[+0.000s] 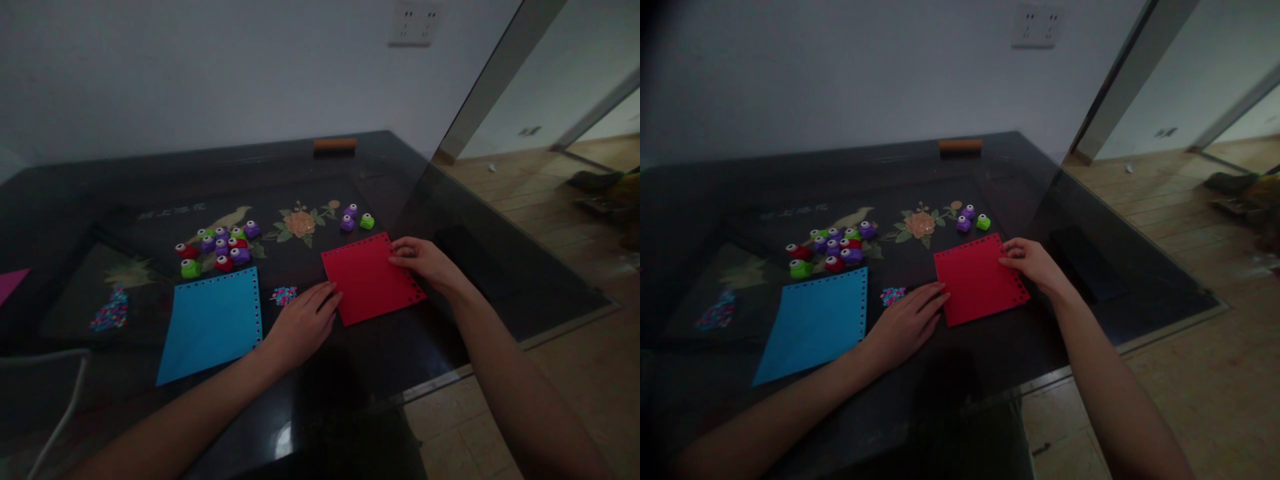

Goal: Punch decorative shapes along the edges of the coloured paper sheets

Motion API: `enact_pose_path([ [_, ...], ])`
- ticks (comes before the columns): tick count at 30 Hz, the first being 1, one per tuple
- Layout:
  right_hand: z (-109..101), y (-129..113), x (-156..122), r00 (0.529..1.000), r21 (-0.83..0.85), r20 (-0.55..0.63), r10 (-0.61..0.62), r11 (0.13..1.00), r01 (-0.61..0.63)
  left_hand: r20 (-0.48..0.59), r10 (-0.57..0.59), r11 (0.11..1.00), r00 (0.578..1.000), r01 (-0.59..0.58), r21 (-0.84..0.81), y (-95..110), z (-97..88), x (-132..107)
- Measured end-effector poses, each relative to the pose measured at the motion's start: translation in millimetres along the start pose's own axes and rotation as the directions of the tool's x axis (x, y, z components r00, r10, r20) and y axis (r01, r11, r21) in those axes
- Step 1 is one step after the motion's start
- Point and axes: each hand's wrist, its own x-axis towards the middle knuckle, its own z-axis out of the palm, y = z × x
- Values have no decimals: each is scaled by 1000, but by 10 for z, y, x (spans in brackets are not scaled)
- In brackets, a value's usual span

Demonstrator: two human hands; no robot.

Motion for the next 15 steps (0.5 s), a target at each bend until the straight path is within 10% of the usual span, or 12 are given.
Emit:
enact_pose_path([
  [15, -2, -1, -1, 1000, 13, 11, 4, 1000, -4, 3, 6, 1000, 1000, -6, 2, -14, 9, -9],
])
